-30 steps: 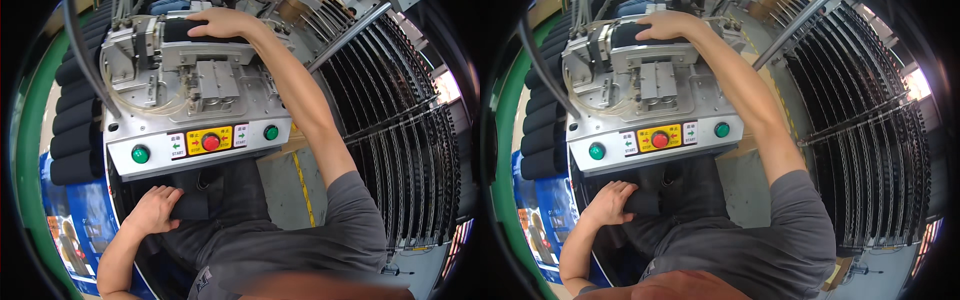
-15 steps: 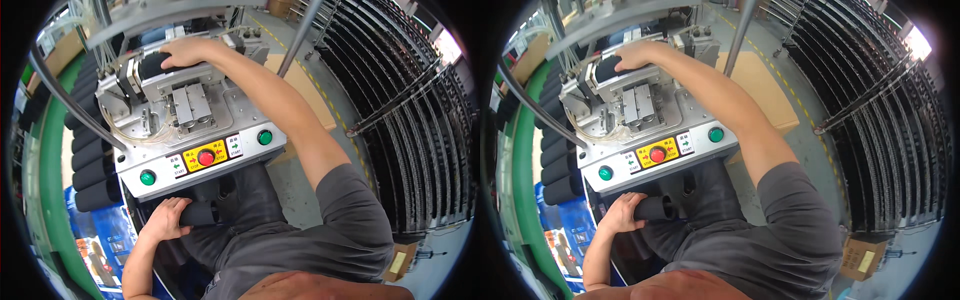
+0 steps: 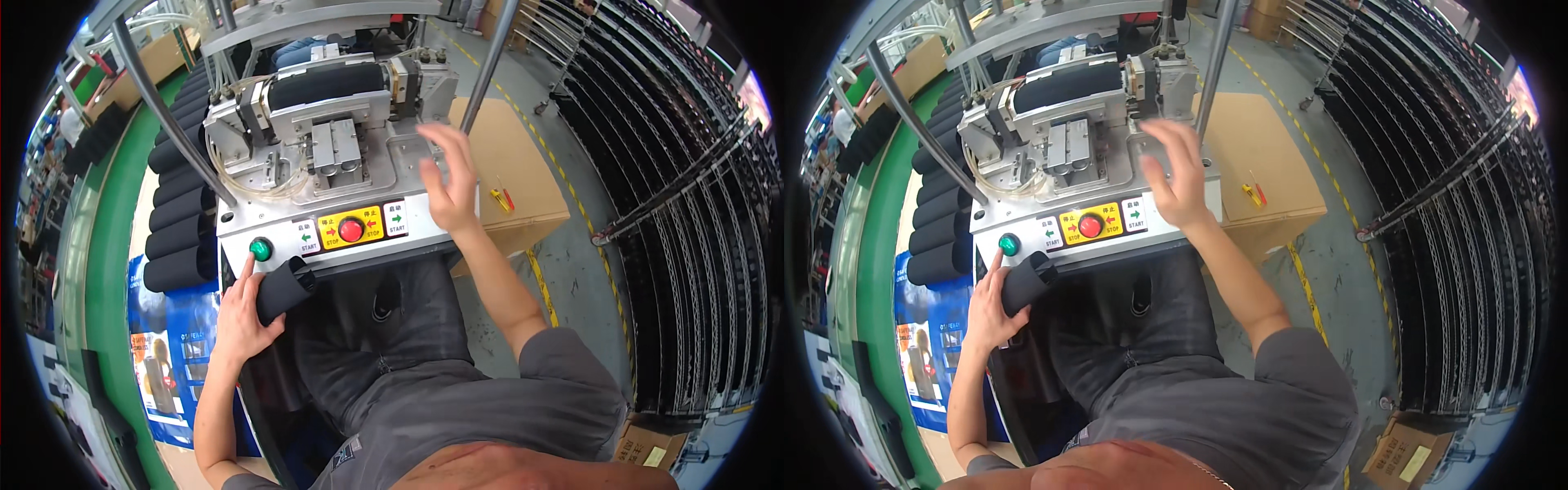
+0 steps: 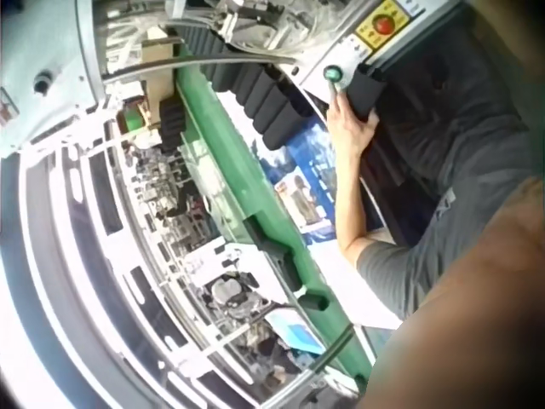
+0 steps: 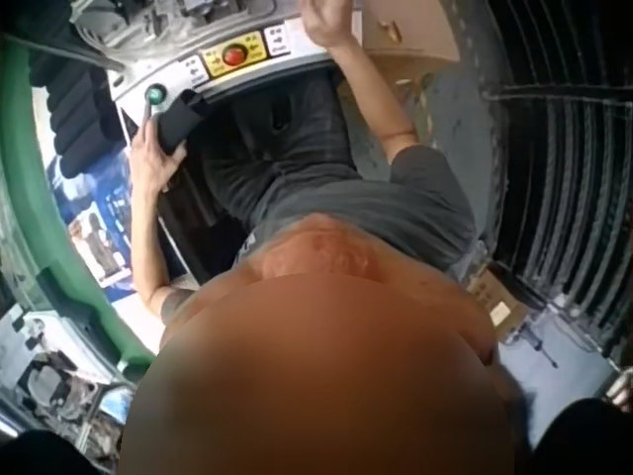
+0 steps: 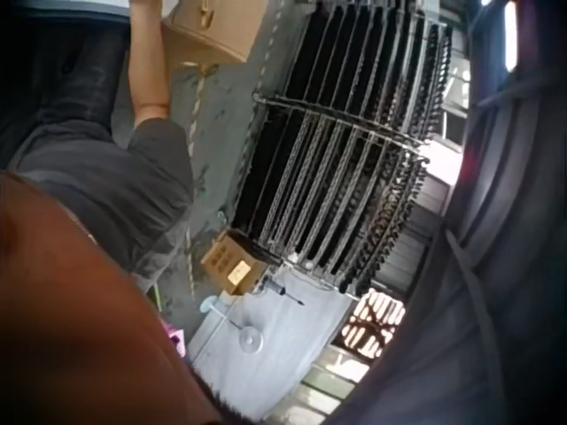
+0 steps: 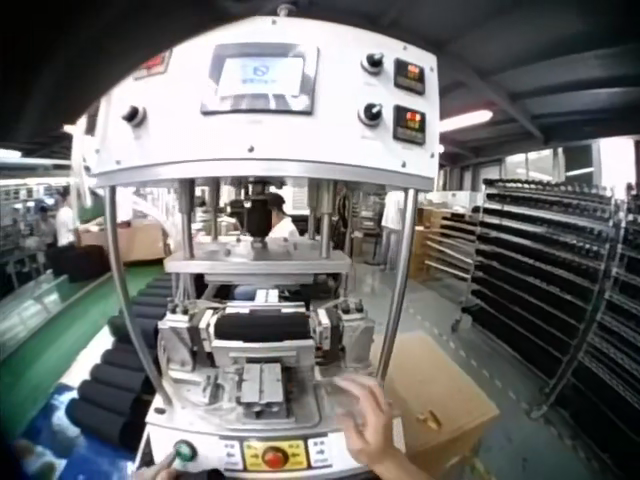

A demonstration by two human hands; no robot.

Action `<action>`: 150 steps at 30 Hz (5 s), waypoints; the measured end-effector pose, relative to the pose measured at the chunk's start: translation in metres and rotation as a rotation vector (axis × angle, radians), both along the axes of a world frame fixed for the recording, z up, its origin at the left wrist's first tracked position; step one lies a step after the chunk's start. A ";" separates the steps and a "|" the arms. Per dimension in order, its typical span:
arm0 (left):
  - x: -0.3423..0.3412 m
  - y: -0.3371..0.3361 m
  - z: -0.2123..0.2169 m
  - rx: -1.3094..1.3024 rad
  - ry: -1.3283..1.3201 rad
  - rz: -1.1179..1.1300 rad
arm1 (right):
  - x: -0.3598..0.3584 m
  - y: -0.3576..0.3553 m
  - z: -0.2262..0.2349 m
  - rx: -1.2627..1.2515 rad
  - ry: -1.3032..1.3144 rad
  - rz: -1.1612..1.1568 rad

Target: Operating a mechanical press machine to process or assemble foam cylindrical components.

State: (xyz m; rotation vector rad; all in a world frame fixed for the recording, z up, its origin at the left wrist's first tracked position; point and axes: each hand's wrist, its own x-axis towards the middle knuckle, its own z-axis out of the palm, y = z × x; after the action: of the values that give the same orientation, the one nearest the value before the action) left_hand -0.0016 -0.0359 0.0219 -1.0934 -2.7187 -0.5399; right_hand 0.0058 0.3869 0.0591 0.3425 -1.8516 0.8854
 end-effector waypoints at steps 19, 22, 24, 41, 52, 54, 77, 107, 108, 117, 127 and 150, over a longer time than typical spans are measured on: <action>-0.009 -0.015 -0.023 0.265 0.235 -0.090 | 0.054 -0.096 -0.099 -0.562 -0.747 0.554; -0.010 -0.014 -0.023 0.264 0.276 -0.082 | 0.051 -0.120 -0.098 -0.619 -0.861 0.722; -0.009 -0.014 -0.023 0.270 0.274 -0.077 | 0.047 -0.135 -0.096 -0.682 -0.909 0.821; -0.010 -0.017 -0.030 0.207 0.322 0.000 | 0.013 -0.192 -0.102 -0.567 -0.900 0.725; -0.010 -0.015 -0.033 0.396 0.109 0.051 | 0.016 -0.193 -0.084 -0.825 -0.748 0.830; -0.011 -0.016 -0.034 0.394 0.119 0.047 | 0.011 -0.194 -0.074 -0.674 -0.687 0.713; -0.009 -0.022 -0.018 1.035 -0.560 0.030 | 0.009 -0.186 -0.079 -0.966 -0.687 0.784; -0.016 -0.032 -0.016 1.876 -1.368 -0.144 | 0.025 -0.261 -0.087 -0.876 -1.104 1.135; -0.017 -0.032 -0.016 1.883 -1.374 -0.160 | 0.027 -0.263 -0.089 -1.016 -1.175 1.230; -0.019 -0.036 -0.019 1.884 -1.378 -0.229 | 0.032 -0.278 -0.088 -1.047 -1.175 1.242; -0.018 -0.023 -0.009 1.890 -1.265 0.031 | 0.019 -0.233 -0.076 -0.411 -0.737 0.642; -0.285 -0.084 0.131 -0.219 0.091 0.255 | 0.060 -0.134 -0.351 -0.312 -1.646 0.789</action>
State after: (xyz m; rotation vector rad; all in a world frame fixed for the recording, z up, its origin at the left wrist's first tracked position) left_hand -0.2862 -0.1196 0.1532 -0.7728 -2.8261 -0.1533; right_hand 0.0655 0.2527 -0.2923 0.0740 -2.9690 2.4514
